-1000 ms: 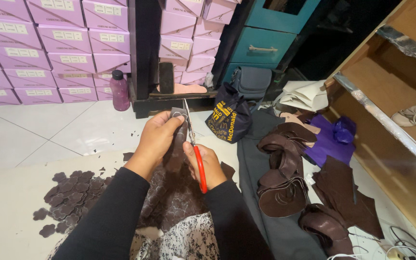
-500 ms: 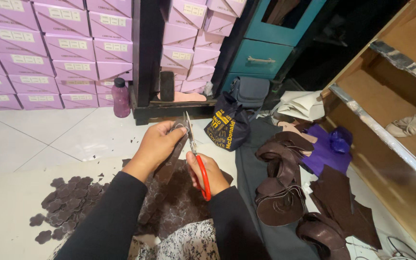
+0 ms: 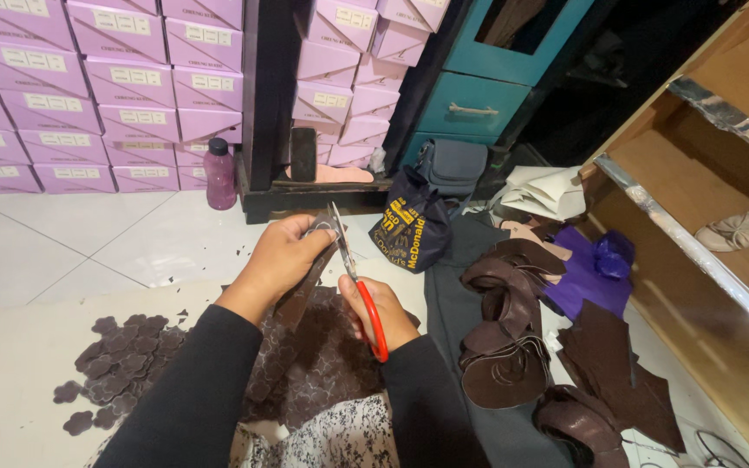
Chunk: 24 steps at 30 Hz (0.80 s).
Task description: The person uses red-handled scissors to cut cloud-shaped pieces from a brown patterned sheet. The cut shapes are dropped onto the floor, accumulating in a pile as the task continues.
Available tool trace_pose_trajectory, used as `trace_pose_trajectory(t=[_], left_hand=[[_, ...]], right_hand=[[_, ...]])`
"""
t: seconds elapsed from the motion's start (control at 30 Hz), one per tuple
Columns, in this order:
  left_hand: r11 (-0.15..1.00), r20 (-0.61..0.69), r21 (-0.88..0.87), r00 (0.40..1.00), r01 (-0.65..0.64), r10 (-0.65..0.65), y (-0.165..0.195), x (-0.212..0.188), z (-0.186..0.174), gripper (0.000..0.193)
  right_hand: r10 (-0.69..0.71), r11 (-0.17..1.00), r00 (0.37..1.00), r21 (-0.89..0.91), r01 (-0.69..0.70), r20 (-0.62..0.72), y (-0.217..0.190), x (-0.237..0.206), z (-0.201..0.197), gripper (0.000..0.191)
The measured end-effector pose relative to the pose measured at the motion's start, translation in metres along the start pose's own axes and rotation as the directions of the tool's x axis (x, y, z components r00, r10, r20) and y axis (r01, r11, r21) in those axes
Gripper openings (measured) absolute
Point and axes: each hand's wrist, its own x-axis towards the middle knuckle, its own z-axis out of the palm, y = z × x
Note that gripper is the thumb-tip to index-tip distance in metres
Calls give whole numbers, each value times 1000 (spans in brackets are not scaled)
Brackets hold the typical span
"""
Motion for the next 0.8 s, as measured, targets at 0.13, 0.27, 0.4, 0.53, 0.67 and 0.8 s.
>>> trace_pose_trajectory(t=[0.13,0.27,0.4,0.53,0.67,0.8], left_hand=[[999,-2,-35,1000,7,-7,-2,0,3,23],[999,-16,-50,1000,12,-13,-5,1,7,23],[996,-14,-83,1000,24,-26,-6,3,9,22],[996,-7,-89,1000,12,-13,-3,3,10,22],[996,15,-87,1000,24,-22,0,1,8,22],[999,13,-45,1000,-22,23,1,0,8,21]], right_hand=[[-7,999,1000,33,7,20,2,1,3,50],[-9,1000,1000,30,10,-17,3,2,4,50],[-47,999,998,-3,47,-50,0,3,3,50],[-46,998,997,-39,44,-63,-4,0,1,51],[-44,996,998,-78,41,-36,-7,-4,-6,52],[-46,999,994,16,45,97,-5,-5,-7,49]])
